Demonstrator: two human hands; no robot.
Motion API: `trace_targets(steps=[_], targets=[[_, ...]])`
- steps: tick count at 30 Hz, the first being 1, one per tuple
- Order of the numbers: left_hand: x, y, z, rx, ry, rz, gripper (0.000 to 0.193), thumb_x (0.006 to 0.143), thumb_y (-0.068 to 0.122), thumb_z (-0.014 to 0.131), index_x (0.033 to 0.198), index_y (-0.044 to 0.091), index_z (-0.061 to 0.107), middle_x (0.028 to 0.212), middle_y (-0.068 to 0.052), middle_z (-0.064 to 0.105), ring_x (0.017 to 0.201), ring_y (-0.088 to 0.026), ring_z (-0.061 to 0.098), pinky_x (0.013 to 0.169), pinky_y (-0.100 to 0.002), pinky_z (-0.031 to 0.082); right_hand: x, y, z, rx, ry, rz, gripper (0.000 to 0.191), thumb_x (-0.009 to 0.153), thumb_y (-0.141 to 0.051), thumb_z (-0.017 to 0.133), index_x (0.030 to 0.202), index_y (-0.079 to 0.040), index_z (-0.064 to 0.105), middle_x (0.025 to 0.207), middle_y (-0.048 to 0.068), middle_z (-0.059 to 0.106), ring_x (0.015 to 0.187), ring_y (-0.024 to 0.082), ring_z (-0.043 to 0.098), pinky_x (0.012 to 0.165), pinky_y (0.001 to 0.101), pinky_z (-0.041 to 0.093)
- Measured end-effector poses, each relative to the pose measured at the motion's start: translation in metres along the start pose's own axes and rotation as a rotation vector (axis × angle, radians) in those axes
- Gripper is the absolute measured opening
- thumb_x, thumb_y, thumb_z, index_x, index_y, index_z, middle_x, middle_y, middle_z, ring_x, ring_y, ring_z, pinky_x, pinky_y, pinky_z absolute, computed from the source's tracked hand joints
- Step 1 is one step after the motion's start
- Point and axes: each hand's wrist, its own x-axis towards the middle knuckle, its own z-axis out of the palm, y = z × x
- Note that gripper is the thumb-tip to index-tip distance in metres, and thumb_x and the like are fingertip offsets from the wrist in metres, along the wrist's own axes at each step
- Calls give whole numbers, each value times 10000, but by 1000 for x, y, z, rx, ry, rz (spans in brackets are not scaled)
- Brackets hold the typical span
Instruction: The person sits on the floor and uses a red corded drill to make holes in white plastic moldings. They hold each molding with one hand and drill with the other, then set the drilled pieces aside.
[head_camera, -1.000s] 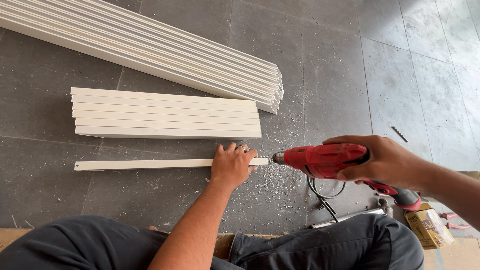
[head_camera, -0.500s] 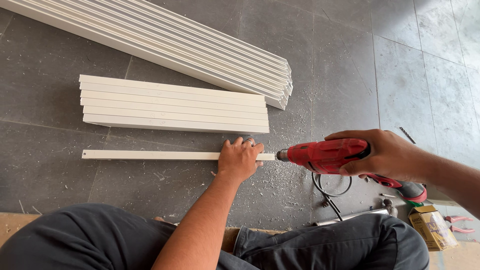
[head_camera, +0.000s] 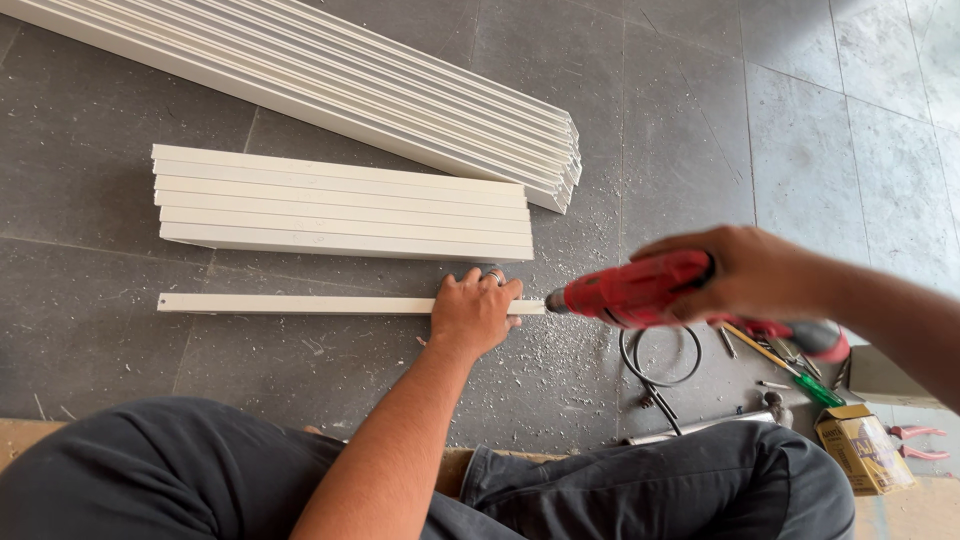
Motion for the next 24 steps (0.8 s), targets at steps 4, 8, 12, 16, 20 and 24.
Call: trace_targets(steps=[4, 8, 12, 16, 20, 24], targets=[[-1, 3, -6, 24, -40, -2, 449, 924, 525, 674, 1236, 218, 574, 1250, -39, 652, 1187, -247, 598, 888, -497, 515, 20, -30, -24, 161, -74, 124, 524, 744, -261, 861, 1252, -172, 776, 897, 153, 785, 621, 253, 681, 582, 419, 547], [-5, 8, -9, 48, -10, -18, 431, 907, 552, 676, 1180, 234, 578, 1230, -9, 648, 1183, -227, 593, 882, -485, 508, 28, -79, -37, 180, -69, 382, 435, 686, -278, 838, 1083, -117, 764, 870, 171, 742, 544, 254, 617, 463, 386, 503], [-5, 13, -12, 66, -51, -50, 399, 910, 575, 662, 1143, 263, 573, 1188, 11, 646, 1155, -202, 597, 886, -457, 508, 19, -108, -40, 65, -75, 303, 442, 665, -262, 831, 1048, -50, 764, 893, 164, 754, 564, 289, 650, 490, 395, 531], [-6, 15, -13, 83, -60, -64, 385, 914, 576, 653, 1124, 263, 577, 1157, 20, 648, 1157, -194, 598, 900, -455, 510, 14, -108, -39, 4, -73, 264, 451, 664, -256, 832, 1057, -45, 773, 910, 155, 743, 597, 286, 665, 514, 397, 541], [-5, 14, -12, 121, -44, -22, 426, 921, 580, 642, 1148, 226, 576, 1173, -8, 642, 1140, -207, 609, 861, -456, 541, 19, -84, -37, 29, -80, 209, 480, 623, -264, 841, 1050, -47, 805, 919, 123, 752, 660, 249, 695, 519, 381, 587], [-5, 9, -9, 132, 90, 56, 542, 876, 584, 674, 1164, 133, 587, 1220, -82, 651, 1120, -256, 627, 767, -475, 577, 22, -54, -33, -124, -84, 81, 526, 637, -335, 872, 1140, -213, 780, 969, 106, 803, 817, 272, 725, 692, 385, 571]])
